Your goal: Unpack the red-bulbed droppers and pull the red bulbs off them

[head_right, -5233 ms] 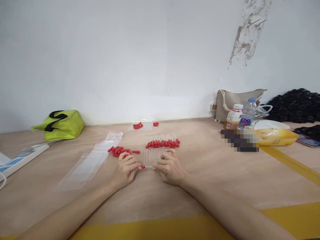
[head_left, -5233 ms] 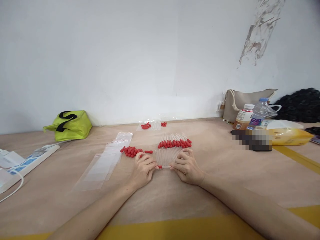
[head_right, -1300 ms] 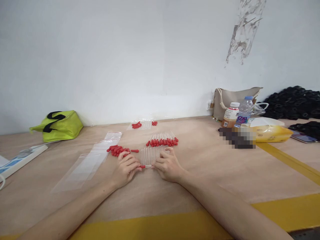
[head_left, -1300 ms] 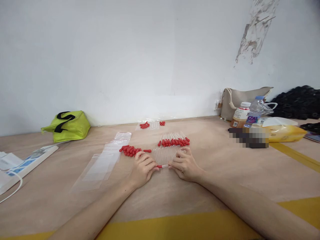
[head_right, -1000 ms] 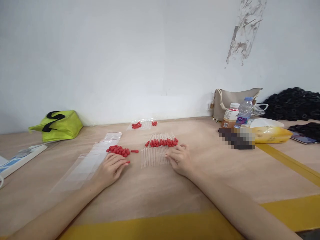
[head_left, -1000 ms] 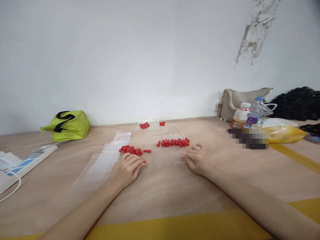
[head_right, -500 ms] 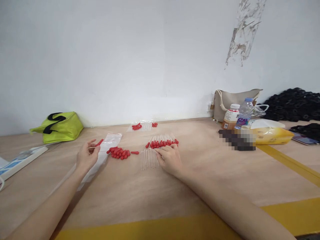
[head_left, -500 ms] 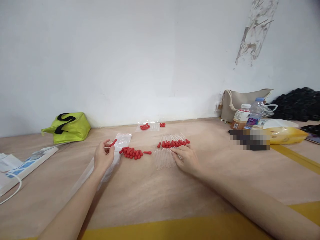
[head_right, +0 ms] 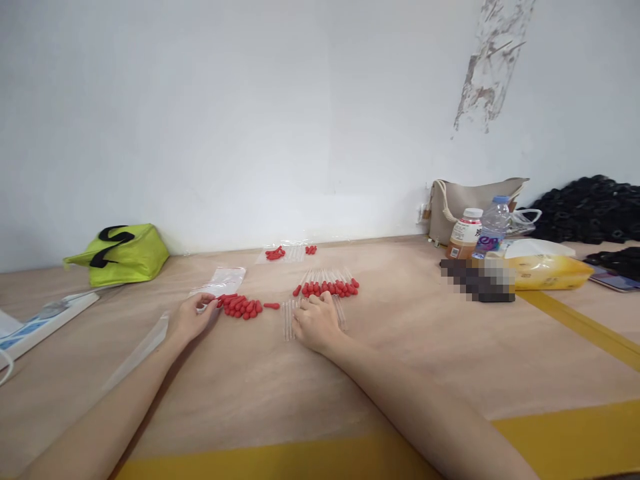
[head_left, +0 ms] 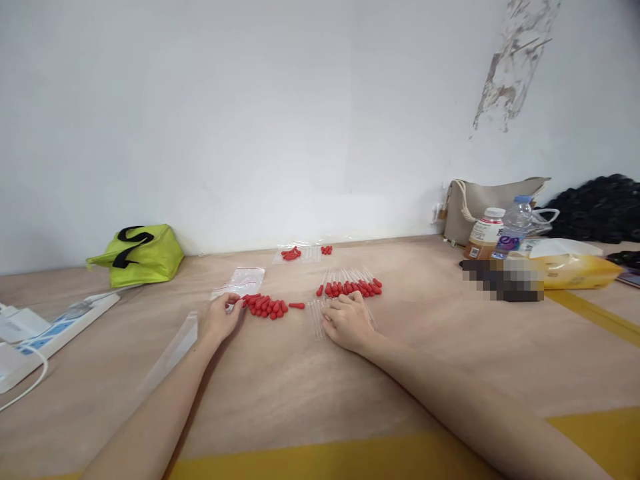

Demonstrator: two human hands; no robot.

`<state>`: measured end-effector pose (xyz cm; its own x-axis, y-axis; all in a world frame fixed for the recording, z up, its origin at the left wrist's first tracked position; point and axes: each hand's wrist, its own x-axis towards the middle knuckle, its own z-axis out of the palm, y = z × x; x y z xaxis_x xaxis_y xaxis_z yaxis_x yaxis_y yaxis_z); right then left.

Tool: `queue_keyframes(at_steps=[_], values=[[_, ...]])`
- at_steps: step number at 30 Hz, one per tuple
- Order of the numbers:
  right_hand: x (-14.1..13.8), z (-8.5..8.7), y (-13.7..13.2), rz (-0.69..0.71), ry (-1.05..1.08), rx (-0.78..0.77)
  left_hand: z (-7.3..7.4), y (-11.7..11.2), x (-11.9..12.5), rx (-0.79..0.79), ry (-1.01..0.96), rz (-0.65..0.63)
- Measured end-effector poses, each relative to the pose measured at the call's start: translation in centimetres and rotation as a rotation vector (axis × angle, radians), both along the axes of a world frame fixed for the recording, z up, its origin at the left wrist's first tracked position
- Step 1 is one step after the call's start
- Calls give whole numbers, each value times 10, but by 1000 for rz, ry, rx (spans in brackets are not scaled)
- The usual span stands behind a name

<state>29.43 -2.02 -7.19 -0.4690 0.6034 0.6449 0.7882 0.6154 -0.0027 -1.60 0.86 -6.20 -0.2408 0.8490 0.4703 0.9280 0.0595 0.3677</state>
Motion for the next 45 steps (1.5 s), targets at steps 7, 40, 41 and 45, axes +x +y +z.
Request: queue_keyframes(at_steps=[7,40,41,45], values=[[0,1,-6,45,-2,-85,-5,3,-5,-19,1,-2],[60,-7,-5,30,232,-7,27,44,172,-133,246,-311],[60,-7,-5,35,237,-8,28,39,171,-99,239,-295],[61,-10,-4,16,281,17,31,9,155,172,243,-325]])
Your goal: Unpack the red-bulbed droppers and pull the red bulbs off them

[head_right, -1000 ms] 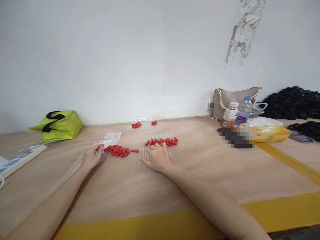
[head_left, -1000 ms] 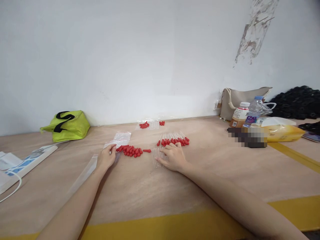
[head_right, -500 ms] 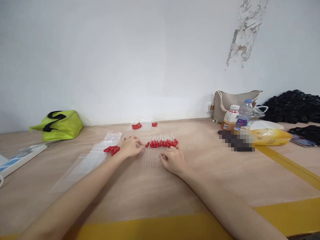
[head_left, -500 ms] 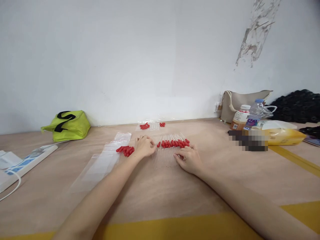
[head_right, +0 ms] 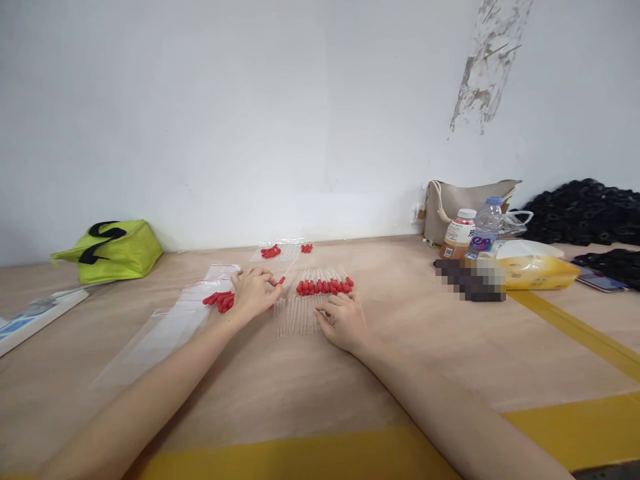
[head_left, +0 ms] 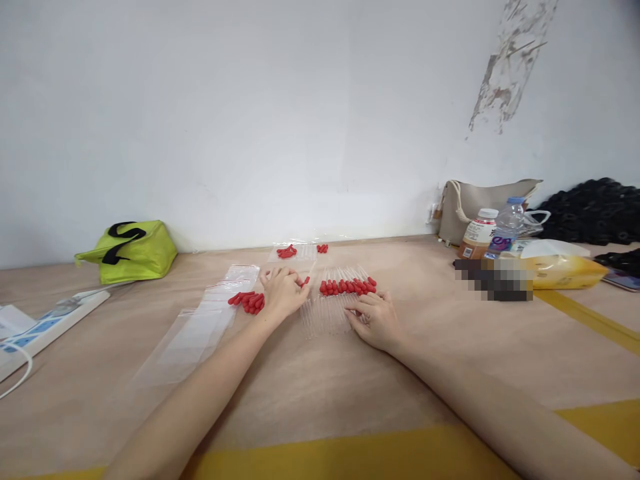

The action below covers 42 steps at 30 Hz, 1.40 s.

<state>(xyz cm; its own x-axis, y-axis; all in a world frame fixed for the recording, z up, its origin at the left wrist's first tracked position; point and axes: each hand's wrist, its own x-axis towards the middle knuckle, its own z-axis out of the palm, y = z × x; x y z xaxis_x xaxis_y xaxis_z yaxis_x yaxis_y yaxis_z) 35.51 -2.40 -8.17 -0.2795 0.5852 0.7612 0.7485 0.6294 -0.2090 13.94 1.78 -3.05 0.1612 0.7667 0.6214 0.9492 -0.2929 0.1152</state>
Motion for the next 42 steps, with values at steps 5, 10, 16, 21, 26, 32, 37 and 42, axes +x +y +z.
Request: queue_keyframes(at_steps=[5,10,16,21,26,32,37,42], values=[[-2,3,-2,-5,-16,64,-10,-50,-27,151,60,-245],[-8,7,-8,75,-170,104,-28,-67,-34,222,120,-390],[-16,0,-4,150,-202,128,-31,-62,-30,277,144,-440],[-19,-1,-3,147,-224,100,-31,-64,-30,276,132,-467],[-20,1,-7,191,-227,94,-31,-66,-23,216,122,-491],[-20,0,-11,243,-242,112,-32,-65,-19,148,113,-526],[-18,1,-13,246,-281,124,-33,-67,-21,135,116,-547],[-18,1,-14,249,-278,130,-31,-69,-21,146,131,-579]])
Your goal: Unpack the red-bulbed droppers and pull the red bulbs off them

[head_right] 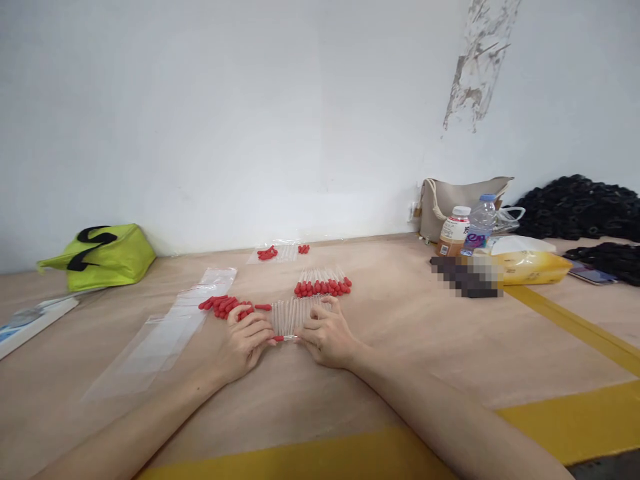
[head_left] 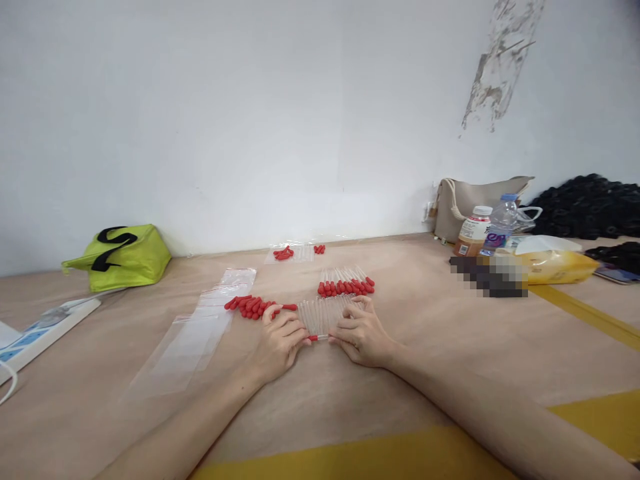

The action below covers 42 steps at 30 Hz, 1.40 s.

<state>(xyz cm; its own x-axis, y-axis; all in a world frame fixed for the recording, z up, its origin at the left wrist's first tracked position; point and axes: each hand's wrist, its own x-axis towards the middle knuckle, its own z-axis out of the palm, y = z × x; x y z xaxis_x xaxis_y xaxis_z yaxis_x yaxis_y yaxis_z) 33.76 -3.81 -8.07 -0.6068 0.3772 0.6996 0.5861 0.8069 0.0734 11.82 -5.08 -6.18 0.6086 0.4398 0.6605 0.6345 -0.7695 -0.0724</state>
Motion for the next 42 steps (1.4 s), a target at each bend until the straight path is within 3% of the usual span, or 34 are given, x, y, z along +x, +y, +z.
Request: queue_keyframes(at_steps=[14,19,24,29,33,38,42], values=[[1,-1,1,39,17,-20,0,0,0,45,8,-92],[12,-1,3,-17,67,-65,-2,0,-15,-8,-25,-50],[22,-3,9,-228,289,-158,5,7,-37,-107,-214,124],[17,3,8,-278,347,-244,13,30,-65,-112,-337,422],[7,13,8,-294,298,-247,21,44,-96,-225,-391,617],[-22,20,17,-295,220,-171,24,49,-118,-303,-494,748],[-46,15,27,-331,89,-89,18,51,-123,-291,-450,775]])
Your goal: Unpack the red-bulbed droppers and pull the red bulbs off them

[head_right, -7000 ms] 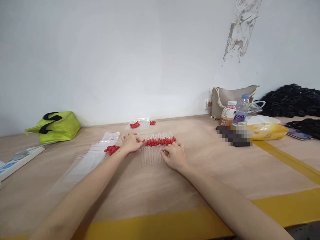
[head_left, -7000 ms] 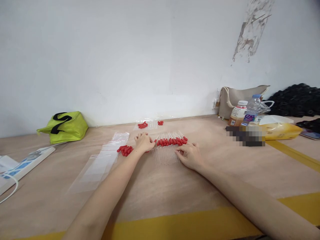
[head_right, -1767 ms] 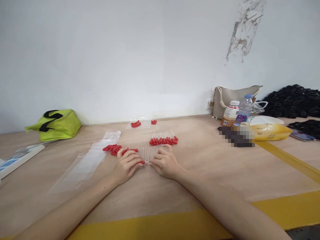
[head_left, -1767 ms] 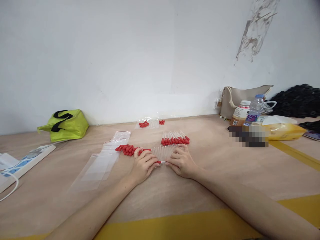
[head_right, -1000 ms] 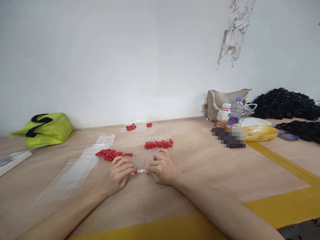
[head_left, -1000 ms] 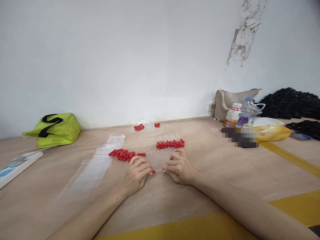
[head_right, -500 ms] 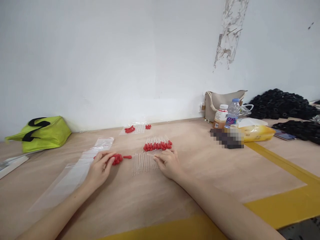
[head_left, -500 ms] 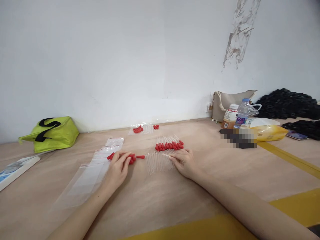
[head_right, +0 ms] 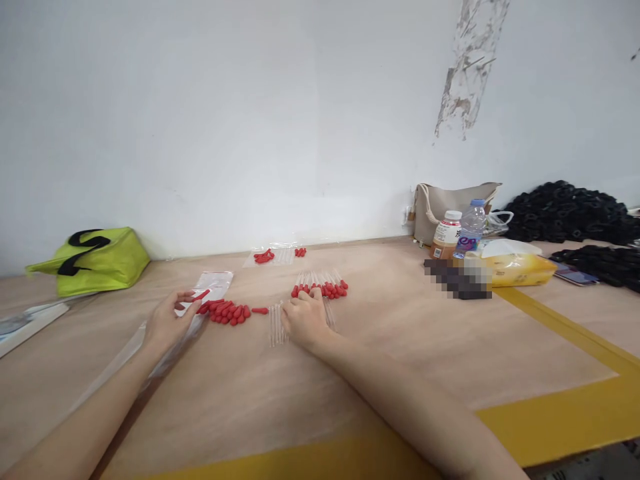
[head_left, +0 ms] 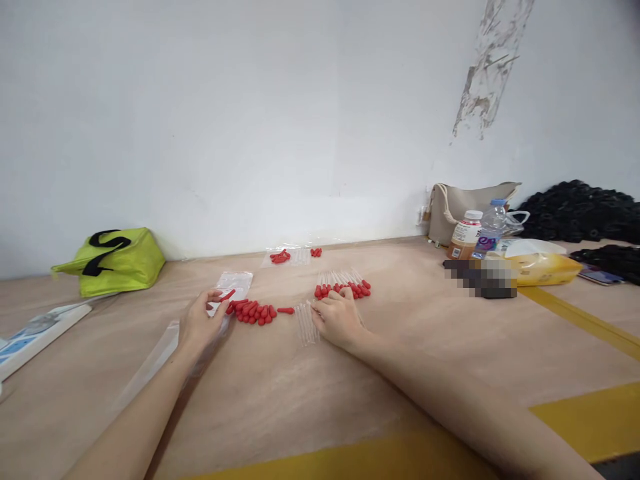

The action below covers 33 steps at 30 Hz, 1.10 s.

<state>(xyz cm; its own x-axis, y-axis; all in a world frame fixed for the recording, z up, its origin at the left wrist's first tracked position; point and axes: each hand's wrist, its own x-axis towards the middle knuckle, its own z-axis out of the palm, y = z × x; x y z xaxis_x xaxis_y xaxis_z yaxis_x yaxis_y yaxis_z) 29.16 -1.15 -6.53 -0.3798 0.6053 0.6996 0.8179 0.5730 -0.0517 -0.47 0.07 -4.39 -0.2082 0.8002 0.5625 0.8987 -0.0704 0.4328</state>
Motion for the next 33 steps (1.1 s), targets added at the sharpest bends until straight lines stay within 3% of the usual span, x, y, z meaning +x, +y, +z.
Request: queue_keyframes(at_steps=[8,15,21,27,30,33], values=[[-17,-10,-3,-28,-105,-41,-6,7,-1,-53,113,14],[-16,-9,-10,1,-89,-91,-6,8,9,8,189,-49],[-14,-3,-12,11,-80,-90,-4,4,16,-60,264,-65],[19,1,-9,20,3,12,2,-2,20,143,186,0],[44,-4,-9,70,22,40,10,-7,39,176,225,-104],[61,-9,-11,71,82,41,18,-4,75,48,333,-302]])
